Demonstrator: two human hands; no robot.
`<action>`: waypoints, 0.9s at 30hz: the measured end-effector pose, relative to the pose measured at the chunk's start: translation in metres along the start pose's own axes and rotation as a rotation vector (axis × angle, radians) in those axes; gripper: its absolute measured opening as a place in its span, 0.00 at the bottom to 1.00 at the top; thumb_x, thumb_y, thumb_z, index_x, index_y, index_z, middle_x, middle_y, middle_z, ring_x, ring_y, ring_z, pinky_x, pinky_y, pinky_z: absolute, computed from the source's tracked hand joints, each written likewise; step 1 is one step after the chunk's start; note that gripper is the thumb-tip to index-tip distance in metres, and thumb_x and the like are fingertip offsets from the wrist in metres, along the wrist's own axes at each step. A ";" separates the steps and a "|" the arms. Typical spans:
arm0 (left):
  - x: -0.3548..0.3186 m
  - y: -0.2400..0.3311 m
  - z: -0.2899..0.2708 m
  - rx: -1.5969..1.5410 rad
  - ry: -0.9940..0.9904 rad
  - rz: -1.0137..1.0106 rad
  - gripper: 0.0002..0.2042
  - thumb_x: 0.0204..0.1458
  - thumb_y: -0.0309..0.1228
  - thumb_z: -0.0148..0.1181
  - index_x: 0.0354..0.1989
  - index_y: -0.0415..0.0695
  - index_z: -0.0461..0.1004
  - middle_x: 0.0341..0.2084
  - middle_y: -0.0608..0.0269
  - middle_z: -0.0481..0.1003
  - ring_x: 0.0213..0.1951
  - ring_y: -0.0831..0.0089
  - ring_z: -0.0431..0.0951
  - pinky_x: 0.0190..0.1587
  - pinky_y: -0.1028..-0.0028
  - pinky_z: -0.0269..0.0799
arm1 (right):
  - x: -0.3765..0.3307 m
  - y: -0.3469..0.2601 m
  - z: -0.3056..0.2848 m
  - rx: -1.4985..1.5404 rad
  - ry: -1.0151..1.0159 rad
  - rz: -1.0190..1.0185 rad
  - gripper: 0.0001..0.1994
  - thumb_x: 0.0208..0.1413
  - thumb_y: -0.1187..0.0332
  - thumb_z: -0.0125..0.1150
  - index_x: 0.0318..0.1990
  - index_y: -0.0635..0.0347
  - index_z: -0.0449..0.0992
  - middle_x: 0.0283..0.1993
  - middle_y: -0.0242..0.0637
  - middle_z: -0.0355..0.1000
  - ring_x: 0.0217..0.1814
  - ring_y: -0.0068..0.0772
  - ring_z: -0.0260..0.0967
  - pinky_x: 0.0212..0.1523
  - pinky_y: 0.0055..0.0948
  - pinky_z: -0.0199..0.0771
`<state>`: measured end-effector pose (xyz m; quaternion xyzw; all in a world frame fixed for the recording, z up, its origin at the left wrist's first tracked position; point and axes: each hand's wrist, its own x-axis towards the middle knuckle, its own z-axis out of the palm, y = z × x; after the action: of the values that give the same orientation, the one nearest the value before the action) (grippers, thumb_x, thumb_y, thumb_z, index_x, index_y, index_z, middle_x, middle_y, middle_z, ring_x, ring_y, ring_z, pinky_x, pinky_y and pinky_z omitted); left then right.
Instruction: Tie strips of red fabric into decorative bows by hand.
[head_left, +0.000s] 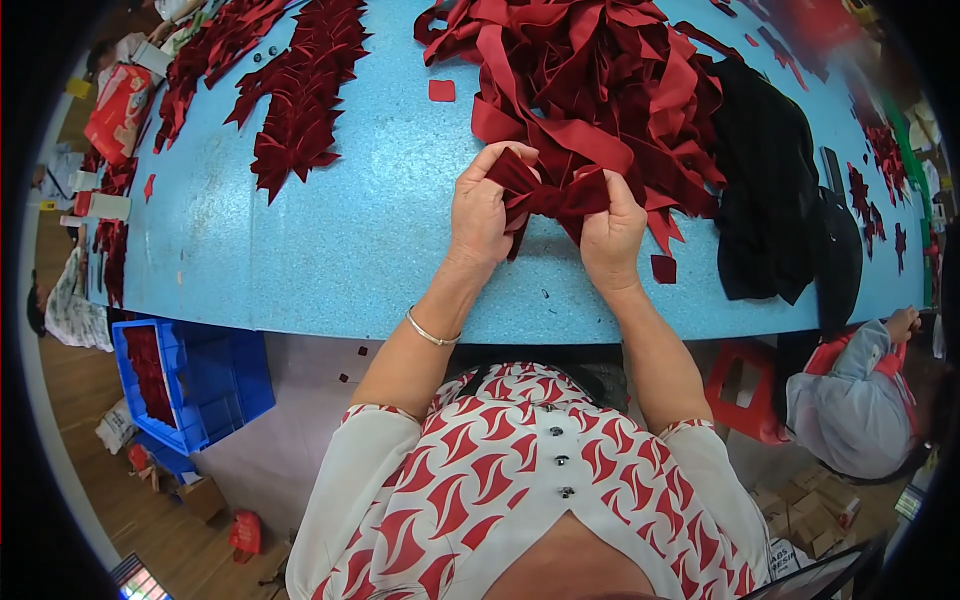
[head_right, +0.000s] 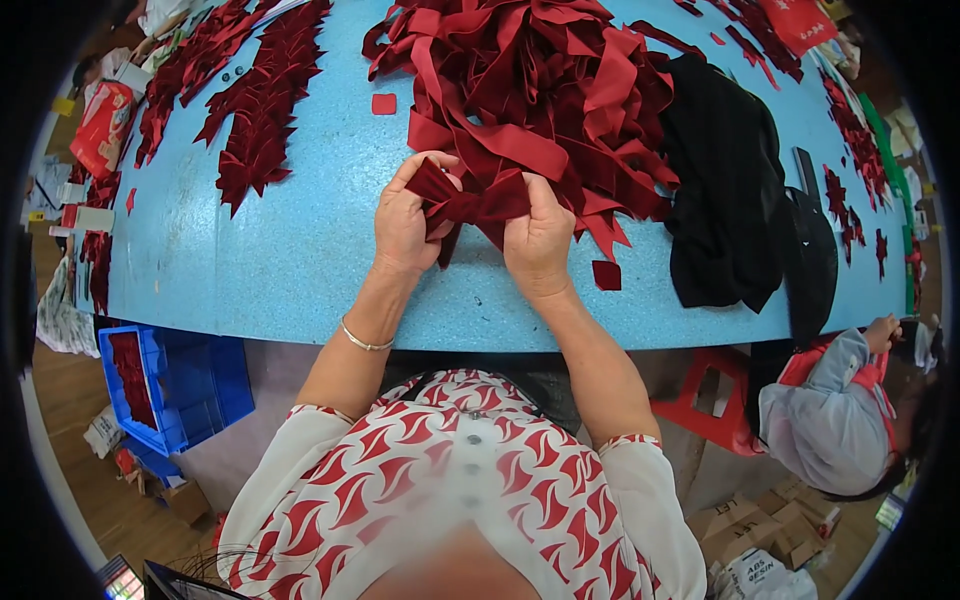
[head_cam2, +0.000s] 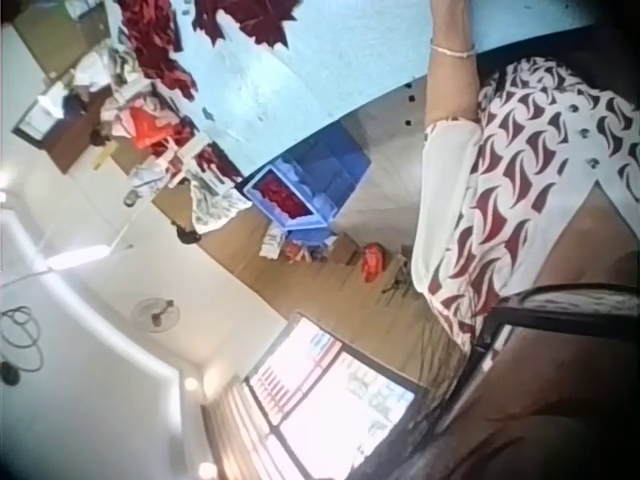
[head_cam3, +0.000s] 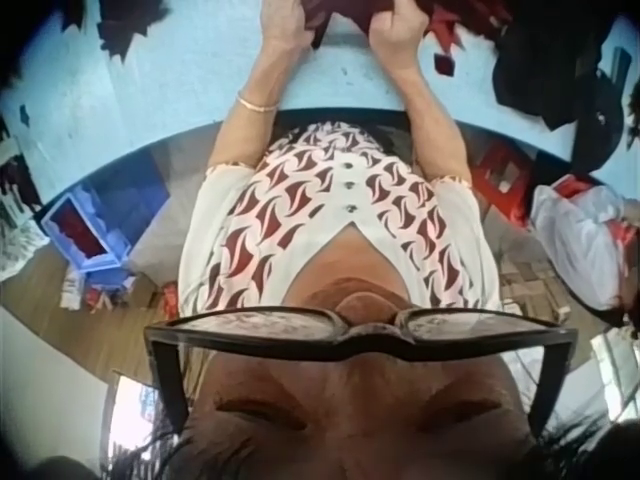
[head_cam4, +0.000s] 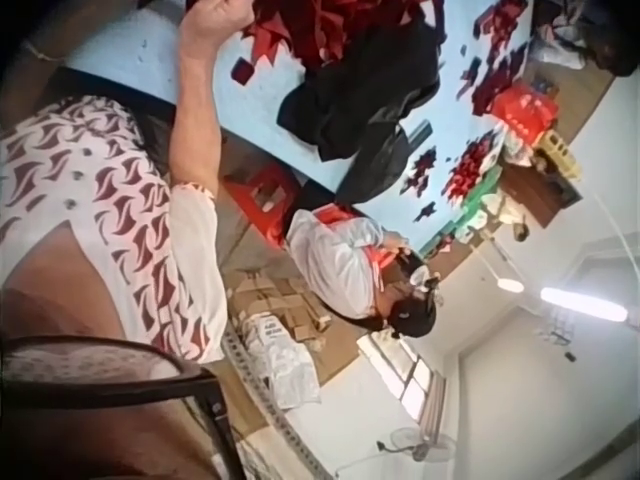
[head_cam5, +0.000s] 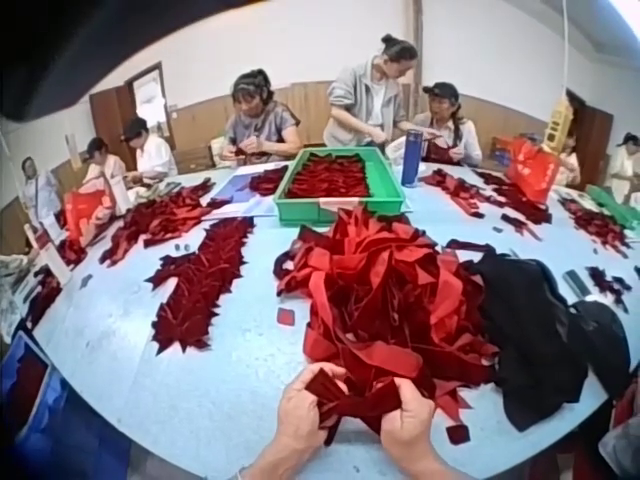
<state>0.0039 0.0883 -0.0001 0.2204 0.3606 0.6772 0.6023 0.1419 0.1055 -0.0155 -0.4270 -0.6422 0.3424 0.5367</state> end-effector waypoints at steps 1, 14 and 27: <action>0.000 0.000 -0.002 0.050 -0.004 0.006 0.11 0.46 0.19 0.41 0.35 0.39 0.71 0.23 0.66 0.72 0.20 0.83 0.67 0.19 0.85 0.59 | 0.000 -0.001 -0.001 -0.003 0.000 0.000 0.07 0.53 0.75 0.46 0.36 0.66 0.70 0.29 0.32 0.71 0.30 0.17 0.64 0.33 0.18 0.66; -0.003 -0.010 0.000 0.205 -0.006 0.303 0.07 0.51 0.21 0.45 0.35 0.37 0.71 0.29 0.65 0.73 0.31 0.83 0.71 0.34 0.83 0.68 | -0.003 0.003 -0.004 0.107 0.035 0.096 0.12 0.46 0.81 0.41 0.36 0.66 0.70 0.29 0.30 0.70 0.27 0.16 0.62 0.30 0.16 0.65; -0.001 -0.011 0.009 0.110 0.102 0.004 0.07 0.52 0.30 0.48 0.29 0.42 0.71 0.18 0.70 0.70 0.12 0.87 0.62 0.10 0.85 0.51 | -0.002 -0.011 -0.004 0.704 0.019 0.506 0.08 0.55 0.66 0.50 0.32 0.61 0.70 0.18 0.27 0.64 0.11 0.14 0.52 0.09 0.15 0.50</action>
<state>0.0181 0.0897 -0.0022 0.2189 0.4269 0.6680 0.5689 0.1441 0.0993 -0.0061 -0.3651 -0.3564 0.6574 0.5546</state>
